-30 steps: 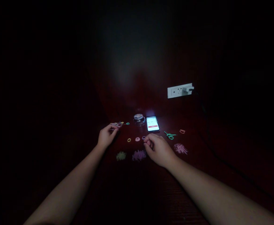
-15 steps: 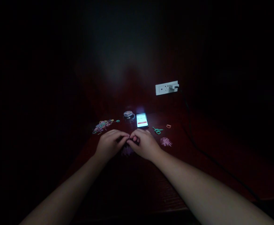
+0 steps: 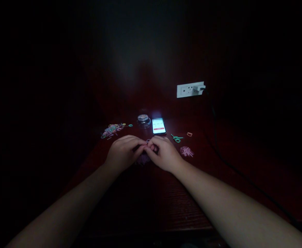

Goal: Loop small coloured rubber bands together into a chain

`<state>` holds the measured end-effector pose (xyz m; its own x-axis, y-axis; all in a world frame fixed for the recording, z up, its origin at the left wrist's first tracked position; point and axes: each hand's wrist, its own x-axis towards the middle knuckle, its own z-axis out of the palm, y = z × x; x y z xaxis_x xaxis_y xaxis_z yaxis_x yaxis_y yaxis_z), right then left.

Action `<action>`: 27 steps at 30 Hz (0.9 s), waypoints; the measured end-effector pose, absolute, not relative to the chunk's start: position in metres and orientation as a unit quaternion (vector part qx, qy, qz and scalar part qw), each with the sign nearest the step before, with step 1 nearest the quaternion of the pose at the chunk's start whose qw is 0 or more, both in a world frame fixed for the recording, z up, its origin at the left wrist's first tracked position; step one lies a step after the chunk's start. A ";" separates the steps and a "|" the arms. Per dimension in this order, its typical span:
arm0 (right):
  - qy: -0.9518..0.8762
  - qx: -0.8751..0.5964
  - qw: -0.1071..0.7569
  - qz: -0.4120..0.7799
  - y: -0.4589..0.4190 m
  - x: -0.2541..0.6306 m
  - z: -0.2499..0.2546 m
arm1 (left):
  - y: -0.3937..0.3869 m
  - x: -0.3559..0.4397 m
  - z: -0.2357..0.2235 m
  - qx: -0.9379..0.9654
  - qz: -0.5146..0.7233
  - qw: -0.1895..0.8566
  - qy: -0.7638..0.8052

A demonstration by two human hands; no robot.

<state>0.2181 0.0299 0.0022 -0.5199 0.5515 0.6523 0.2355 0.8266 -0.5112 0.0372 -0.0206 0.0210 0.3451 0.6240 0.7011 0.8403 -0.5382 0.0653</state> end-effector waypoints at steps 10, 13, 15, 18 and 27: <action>-0.848 -0.244 0.440 0.170 0.030 0.222 0.005 | -0.023 0.041 0.024 -0.788 -0.375 0.158 -0.462; -0.848 -0.242 0.441 0.166 0.031 0.223 0.005 | -0.022 0.040 0.024 -0.792 -0.372 0.156 -0.459; -0.851 -0.241 0.437 0.164 0.031 0.223 0.004 | -0.021 0.039 0.023 -0.796 -0.369 0.156 -0.455; -0.857 -0.236 0.429 0.162 0.031 0.224 0.004 | -0.020 0.039 0.023 -0.804 -0.368 0.152 -0.441; -0.863 -0.233 0.420 0.156 0.033 0.226 0.009 | -0.019 0.036 0.020 -0.811 -0.380 0.141 -0.423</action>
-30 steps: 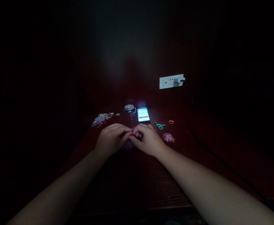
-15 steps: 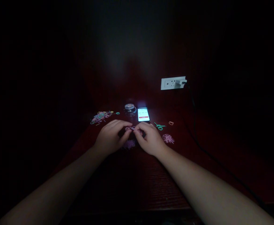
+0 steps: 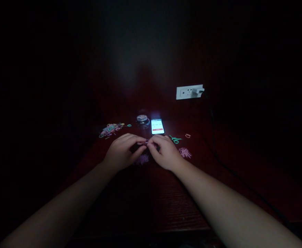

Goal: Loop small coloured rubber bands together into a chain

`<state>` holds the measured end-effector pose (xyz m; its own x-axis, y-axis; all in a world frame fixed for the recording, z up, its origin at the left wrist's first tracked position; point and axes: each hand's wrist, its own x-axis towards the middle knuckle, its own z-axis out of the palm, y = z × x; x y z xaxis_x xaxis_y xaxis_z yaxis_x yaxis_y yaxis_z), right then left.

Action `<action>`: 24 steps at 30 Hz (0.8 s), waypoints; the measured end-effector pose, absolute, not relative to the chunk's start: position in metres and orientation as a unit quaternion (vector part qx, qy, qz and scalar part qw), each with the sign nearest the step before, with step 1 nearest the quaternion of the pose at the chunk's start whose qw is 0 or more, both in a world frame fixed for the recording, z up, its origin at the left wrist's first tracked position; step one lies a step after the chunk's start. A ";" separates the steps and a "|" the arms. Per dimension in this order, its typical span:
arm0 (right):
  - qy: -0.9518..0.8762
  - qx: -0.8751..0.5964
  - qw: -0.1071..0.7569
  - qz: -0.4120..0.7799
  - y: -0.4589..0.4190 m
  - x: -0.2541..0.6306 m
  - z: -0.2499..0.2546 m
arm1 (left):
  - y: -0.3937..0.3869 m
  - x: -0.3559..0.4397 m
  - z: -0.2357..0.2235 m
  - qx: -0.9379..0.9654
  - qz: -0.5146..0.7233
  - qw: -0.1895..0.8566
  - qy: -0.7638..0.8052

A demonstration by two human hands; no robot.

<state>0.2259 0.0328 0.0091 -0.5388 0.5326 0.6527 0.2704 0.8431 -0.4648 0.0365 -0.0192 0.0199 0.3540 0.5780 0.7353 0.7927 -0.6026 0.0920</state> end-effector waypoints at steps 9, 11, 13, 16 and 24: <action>-0.867 -0.229 0.420 0.143 0.034 0.227 0.010 | -0.020 0.037 0.022 -0.808 -0.389 0.147 -0.418; -0.865 -0.230 0.422 0.142 0.035 0.228 0.011 | -0.019 0.036 0.020 -0.804 -0.391 0.146 -0.423; -0.864 -0.235 0.423 0.143 0.035 0.228 0.011 | -0.018 0.034 0.019 -0.802 -0.389 0.144 -0.430; -0.857 -0.242 0.430 0.146 0.036 0.228 0.010 | -0.017 0.032 0.019 -0.800 -0.383 0.144 -0.438; -0.860 -0.215 0.426 0.181 0.035 0.226 0.005 | -0.013 0.024 0.019 -0.813 -0.350 0.132 -0.446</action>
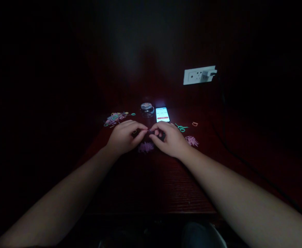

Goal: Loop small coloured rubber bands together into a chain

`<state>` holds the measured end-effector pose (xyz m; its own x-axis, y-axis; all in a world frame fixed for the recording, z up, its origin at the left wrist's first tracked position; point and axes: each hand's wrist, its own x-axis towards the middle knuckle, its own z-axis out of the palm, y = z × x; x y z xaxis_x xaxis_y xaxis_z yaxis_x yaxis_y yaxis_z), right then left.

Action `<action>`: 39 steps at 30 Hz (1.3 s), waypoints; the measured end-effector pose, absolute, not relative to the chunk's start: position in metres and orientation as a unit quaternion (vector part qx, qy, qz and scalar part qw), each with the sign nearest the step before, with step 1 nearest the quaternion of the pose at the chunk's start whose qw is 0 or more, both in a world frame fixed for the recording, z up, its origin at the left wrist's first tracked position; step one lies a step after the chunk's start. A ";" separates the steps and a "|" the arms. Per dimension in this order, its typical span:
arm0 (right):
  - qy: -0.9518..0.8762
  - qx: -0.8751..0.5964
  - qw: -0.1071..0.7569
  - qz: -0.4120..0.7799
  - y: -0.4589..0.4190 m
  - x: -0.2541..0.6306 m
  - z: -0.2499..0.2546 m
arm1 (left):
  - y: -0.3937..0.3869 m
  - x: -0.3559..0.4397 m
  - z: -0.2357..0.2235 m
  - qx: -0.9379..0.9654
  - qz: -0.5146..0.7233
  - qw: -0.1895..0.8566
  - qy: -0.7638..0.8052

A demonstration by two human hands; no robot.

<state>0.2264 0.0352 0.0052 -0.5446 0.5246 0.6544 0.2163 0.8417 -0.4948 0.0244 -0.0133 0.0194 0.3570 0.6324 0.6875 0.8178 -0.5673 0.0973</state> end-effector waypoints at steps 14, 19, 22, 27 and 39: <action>-0.864 -0.208 0.419 0.184 0.041 0.226 -0.002 | -0.008 0.017 0.014 -0.847 -0.323 0.096 -0.412; -0.874 -0.197 0.407 0.176 0.043 0.225 -0.005 | -0.007 0.017 0.012 -0.847 -0.320 0.095 -0.414; -0.878 -0.200 0.402 0.169 0.044 0.225 -0.006 | -0.007 0.016 0.012 -0.850 -0.319 0.090 -0.408; -0.877 -0.202 0.403 0.166 0.045 0.227 -0.006 | -0.007 0.015 0.012 -0.852 -0.318 0.087 -0.406; -0.873 -0.202 0.413 0.160 0.045 0.227 -0.006 | -0.008 0.015 0.013 -0.851 -0.328 0.078 -0.403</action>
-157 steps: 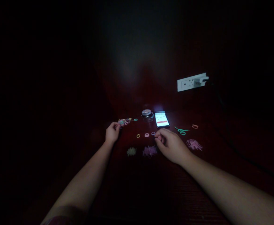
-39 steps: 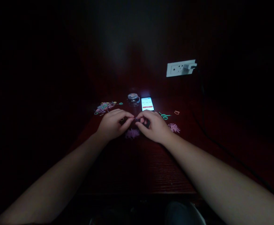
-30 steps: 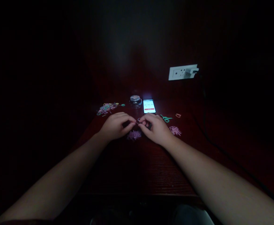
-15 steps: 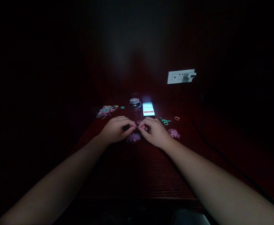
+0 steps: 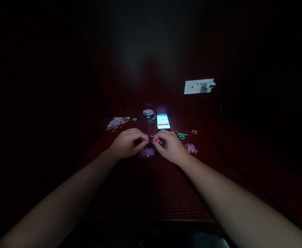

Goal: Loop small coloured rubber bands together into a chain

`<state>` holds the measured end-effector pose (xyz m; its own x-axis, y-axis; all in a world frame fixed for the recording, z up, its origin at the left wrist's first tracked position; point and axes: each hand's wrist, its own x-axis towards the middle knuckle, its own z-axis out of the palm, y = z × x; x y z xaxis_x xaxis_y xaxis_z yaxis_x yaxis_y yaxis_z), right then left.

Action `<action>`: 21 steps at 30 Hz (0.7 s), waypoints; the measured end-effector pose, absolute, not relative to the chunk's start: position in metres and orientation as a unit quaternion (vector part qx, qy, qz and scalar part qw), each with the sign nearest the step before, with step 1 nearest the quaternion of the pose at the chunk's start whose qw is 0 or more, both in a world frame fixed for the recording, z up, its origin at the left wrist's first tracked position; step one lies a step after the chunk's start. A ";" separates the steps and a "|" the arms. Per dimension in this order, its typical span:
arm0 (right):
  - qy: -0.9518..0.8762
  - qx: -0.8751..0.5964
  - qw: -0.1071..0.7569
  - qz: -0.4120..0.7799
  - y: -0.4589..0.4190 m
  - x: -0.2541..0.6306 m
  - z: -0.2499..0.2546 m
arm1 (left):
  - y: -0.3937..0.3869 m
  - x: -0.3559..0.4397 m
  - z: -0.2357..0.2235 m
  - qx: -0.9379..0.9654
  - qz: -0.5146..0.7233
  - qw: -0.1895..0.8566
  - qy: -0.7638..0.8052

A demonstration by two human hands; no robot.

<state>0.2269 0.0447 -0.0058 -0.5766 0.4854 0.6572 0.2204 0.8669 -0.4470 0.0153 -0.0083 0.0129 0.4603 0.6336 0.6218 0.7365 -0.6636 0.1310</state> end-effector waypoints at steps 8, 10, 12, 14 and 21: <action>-0.875 -0.199 0.412 0.160 0.044 0.228 -0.004 | -0.008 0.014 0.014 -0.852 -0.322 0.074 -0.406; -0.877 -0.197 0.408 0.160 0.044 0.228 -0.004 | -0.009 0.014 0.015 -0.852 -0.319 0.074 -0.407; -0.879 -0.195 0.406 0.157 0.044 0.229 -0.004 | -0.009 0.014 0.015 -0.854 -0.314 0.075 -0.409; -0.879 -0.193 0.407 0.154 0.044 0.229 -0.004 | -0.008 0.014 0.015 -0.854 -0.311 0.076 -0.410; -0.878 -0.189 0.414 0.148 0.044 0.228 -0.002 | -0.007 0.014 0.014 -0.855 -0.311 0.078 -0.408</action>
